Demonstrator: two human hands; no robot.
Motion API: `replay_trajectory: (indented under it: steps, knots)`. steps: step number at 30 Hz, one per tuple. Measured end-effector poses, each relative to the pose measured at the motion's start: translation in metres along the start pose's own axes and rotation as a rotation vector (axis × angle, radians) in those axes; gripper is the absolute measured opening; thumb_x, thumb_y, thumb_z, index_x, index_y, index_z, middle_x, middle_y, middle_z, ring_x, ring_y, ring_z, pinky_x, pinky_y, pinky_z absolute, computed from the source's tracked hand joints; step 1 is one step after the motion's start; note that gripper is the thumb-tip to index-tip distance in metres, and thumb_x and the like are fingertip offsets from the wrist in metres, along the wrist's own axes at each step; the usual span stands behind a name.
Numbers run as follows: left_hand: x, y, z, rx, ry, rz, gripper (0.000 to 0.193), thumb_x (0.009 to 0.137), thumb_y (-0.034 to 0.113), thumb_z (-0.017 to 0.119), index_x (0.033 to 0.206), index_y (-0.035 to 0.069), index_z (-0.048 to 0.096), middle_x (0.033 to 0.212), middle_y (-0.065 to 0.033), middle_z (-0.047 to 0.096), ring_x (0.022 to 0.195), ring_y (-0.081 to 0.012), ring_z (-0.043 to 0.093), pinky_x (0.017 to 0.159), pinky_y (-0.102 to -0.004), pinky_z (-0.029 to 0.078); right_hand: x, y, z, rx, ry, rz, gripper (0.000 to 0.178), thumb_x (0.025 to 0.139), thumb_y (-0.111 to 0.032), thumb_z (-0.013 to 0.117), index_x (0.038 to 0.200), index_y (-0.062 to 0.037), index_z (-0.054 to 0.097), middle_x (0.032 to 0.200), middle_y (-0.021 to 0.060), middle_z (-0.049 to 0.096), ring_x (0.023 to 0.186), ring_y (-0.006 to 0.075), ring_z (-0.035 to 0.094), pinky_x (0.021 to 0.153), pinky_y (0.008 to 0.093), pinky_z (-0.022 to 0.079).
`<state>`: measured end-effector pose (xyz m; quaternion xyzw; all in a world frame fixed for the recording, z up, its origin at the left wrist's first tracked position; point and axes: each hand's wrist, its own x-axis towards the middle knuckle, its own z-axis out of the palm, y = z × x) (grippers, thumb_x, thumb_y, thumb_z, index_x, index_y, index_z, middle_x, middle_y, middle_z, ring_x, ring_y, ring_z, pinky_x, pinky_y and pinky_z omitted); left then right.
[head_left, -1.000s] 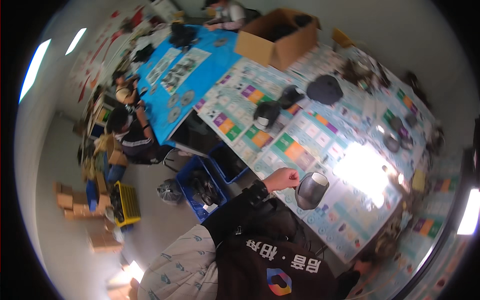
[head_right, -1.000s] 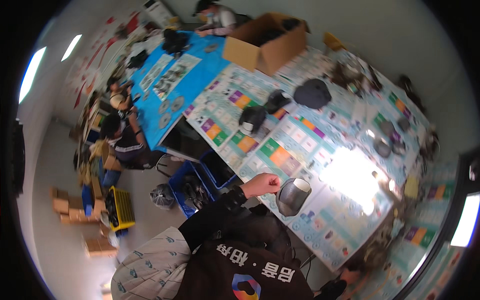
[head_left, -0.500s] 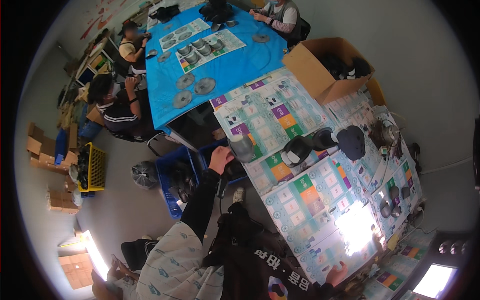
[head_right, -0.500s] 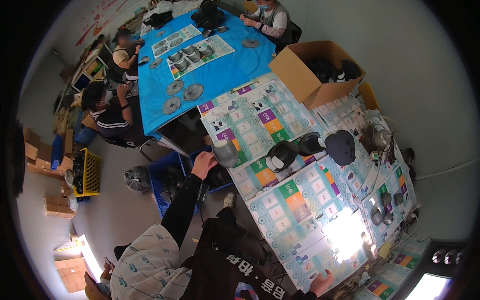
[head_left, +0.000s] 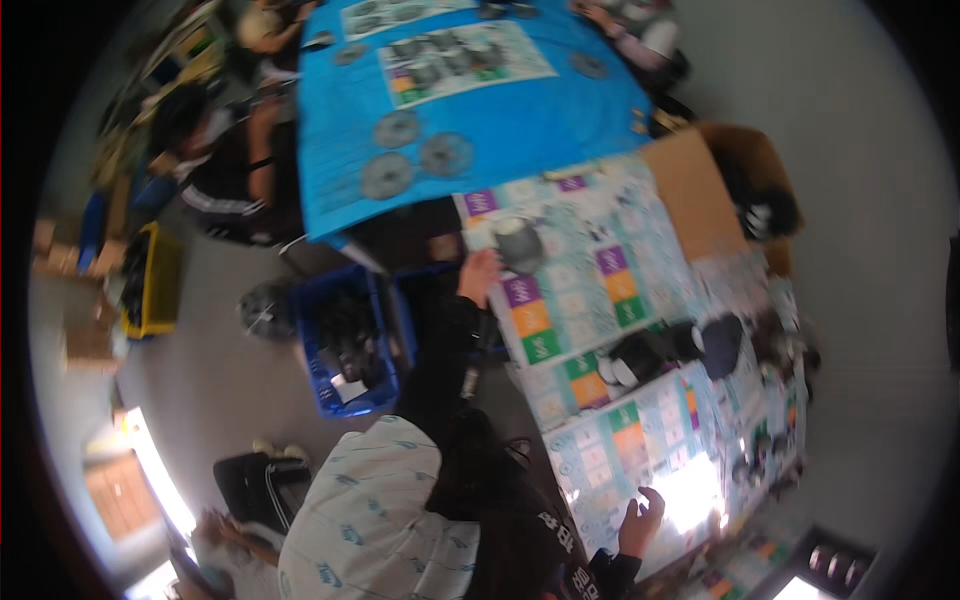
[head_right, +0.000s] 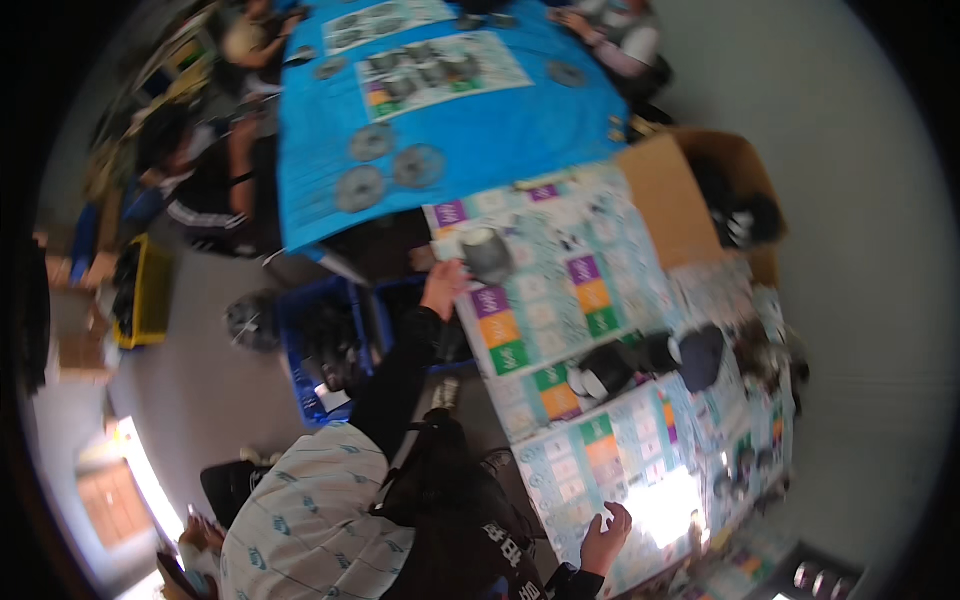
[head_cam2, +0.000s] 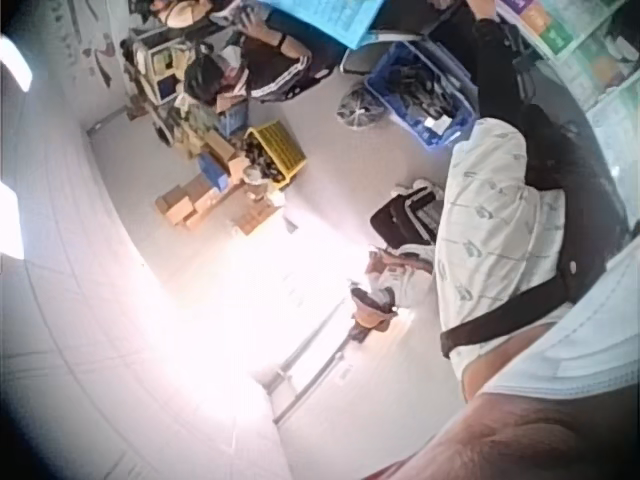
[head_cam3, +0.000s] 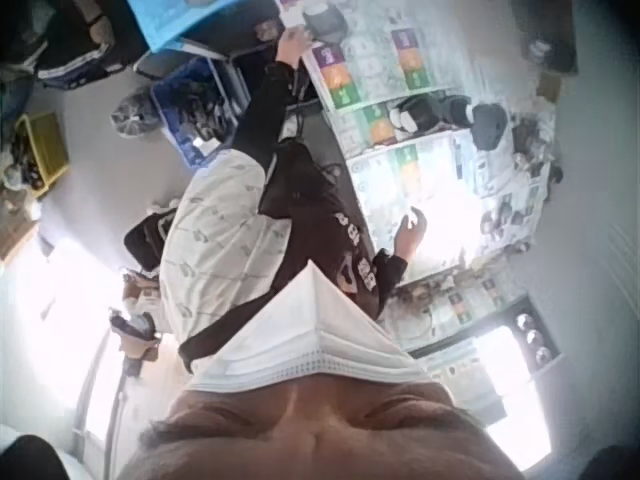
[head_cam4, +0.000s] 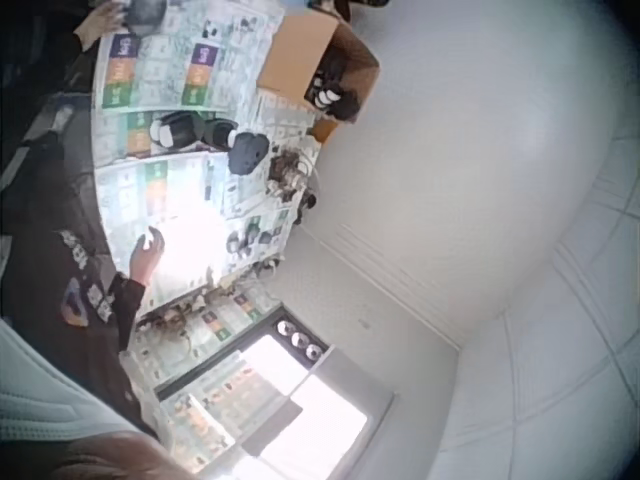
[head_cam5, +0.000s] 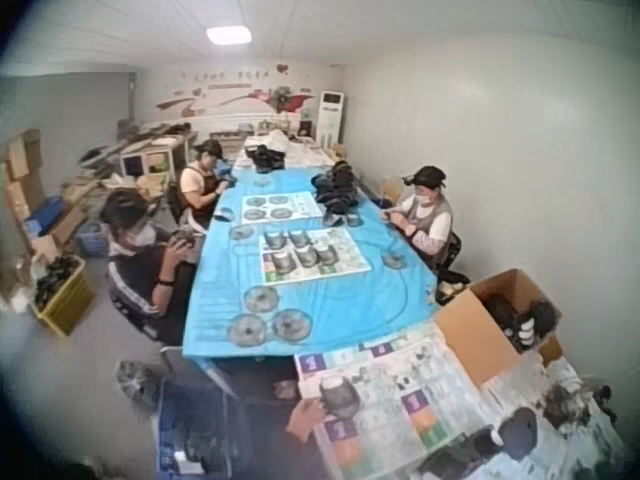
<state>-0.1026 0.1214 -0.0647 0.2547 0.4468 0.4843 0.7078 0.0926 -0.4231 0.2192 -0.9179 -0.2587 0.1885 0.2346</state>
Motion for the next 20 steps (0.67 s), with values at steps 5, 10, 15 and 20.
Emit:
replay_trajectory:
  steps: [5,10,15,20]
  knots:
    - [-0.083,0.010,-0.061,0.105,0.097,-0.118,0.016,0.102,0.021,0.064,0.107,0.007,0.063,0.086,-0.0081,0.071,0.068,-0.0162,0.068,0.058,-0.0308,0.053,0.033,-0.066,0.041,0.087,-0.230,-0.285,0.027,0.092,0.002,0.058,0.118,-0.0016,0.063,0.125,0.0126,0.060,0.117,0.0257,0.061,0.088,0.0361,0.055]
    - [-0.258,0.016,-0.267,1.301,-0.083,0.007,0.033,0.103,0.033,0.059,0.104,0.002,0.071,0.083,-0.0107,0.076,0.068,-0.0213,0.073,0.065,-0.0340,0.058,0.036,-0.102,0.087,0.151,-0.575,-0.549,0.026,0.091,-0.001,0.062,0.117,-0.0014,0.065,0.116,0.0146,0.066,0.106,0.0281,0.066,0.088,0.0393,0.056]
    - [-0.517,-0.014,-0.422,0.928,0.938,-0.312,0.049,0.100,0.027,0.059,0.140,0.001,0.053,0.076,-0.0124,0.075,0.066,-0.0217,0.073,0.059,-0.0338,0.059,-0.006,-0.137,0.114,0.062,-1.029,-0.953,0.026,0.093,-0.007,0.066,0.117,0.0001,0.065,0.102,0.0149,0.070,0.093,0.0270,0.071,0.083,0.0383,0.057]
    - [-0.739,0.054,-0.428,0.201,1.615,0.042,0.089,0.092,0.029,0.069,0.164,0.013,0.019,0.110,-0.0257,0.075,0.098,-0.0352,0.076,0.091,-0.0519,0.060,-0.092,-0.188,0.087,0.009,-1.435,-1.091,0.067,0.095,-0.014,0.070,0.154,-0.0062,0.038,0.109,0.0161,0.072,0.098,0.0272,0.072,0.080,0.0380,0.057]
